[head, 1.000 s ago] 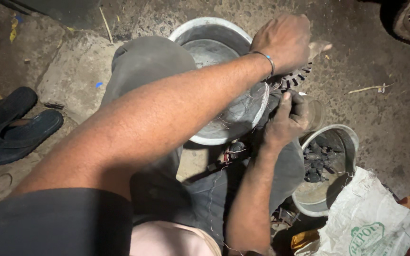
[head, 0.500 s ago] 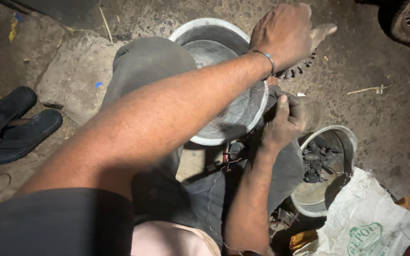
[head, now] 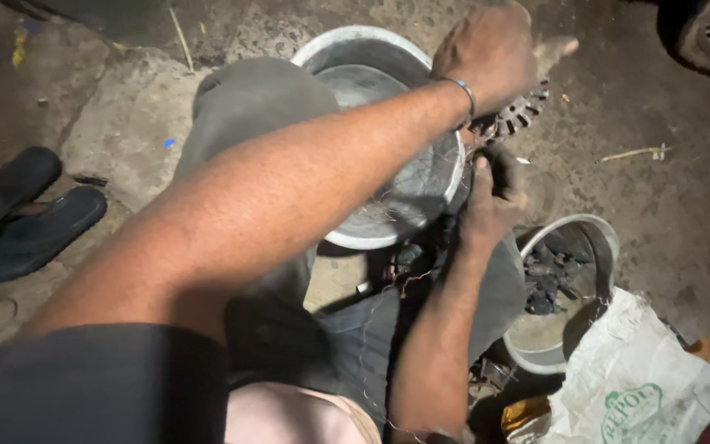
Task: The person sits on the ground and winds thin wire around the slots of a motor armature, guiding the wire by hand and turning the armature as they work. A basin of small dark parts and a plastic sack sit beside them on the floor.
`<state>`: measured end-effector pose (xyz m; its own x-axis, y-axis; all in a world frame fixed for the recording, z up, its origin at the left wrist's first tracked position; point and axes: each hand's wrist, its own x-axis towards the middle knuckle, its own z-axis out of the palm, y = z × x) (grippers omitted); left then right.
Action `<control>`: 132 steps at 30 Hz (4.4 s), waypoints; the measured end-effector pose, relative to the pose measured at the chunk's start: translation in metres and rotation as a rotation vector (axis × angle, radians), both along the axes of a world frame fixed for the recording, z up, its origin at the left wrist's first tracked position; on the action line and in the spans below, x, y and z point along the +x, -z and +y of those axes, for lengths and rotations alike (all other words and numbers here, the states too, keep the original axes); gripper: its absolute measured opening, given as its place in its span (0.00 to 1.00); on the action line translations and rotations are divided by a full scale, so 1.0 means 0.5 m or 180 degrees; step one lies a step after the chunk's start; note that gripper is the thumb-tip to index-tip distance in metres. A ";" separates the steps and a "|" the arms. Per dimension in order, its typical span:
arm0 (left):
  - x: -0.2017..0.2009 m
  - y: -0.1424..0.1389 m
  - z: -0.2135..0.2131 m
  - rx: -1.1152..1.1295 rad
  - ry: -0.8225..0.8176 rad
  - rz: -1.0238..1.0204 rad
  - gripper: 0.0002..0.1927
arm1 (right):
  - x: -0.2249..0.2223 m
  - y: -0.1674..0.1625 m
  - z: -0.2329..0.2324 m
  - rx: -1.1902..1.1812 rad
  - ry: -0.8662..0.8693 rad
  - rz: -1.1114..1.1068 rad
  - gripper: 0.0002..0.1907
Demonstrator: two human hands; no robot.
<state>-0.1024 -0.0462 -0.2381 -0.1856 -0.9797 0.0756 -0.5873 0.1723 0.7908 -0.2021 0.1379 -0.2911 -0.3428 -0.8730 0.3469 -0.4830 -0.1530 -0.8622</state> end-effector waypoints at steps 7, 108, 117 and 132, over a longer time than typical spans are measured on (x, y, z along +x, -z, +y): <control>-0.006 -0.001 0.004 0.0320 0.0186 0.0130 0.30 | 0.043 -0.011 -0.009 -0.0101 0.0370 -0.0344 0.12; 0.026 -0.017 0.040 0.0113 0.0347 -0.0280 0.21 | 0.040 0.040 -0.006 -0.0068 0.0413 -0.0446 0.07; 0.030 -0.018 0.044 0.0159 0.0381 -0.0532 0.19 | 0.044 0.032 -0.011 -0.0020 0.0406 -0.0532 0.06; 0.024 -0.031 0.025 0.0661 0.0461 -0.0161 0.27 | 0.117 -0.026 -0.001 0.0309 0.0164 -0.2401 0.08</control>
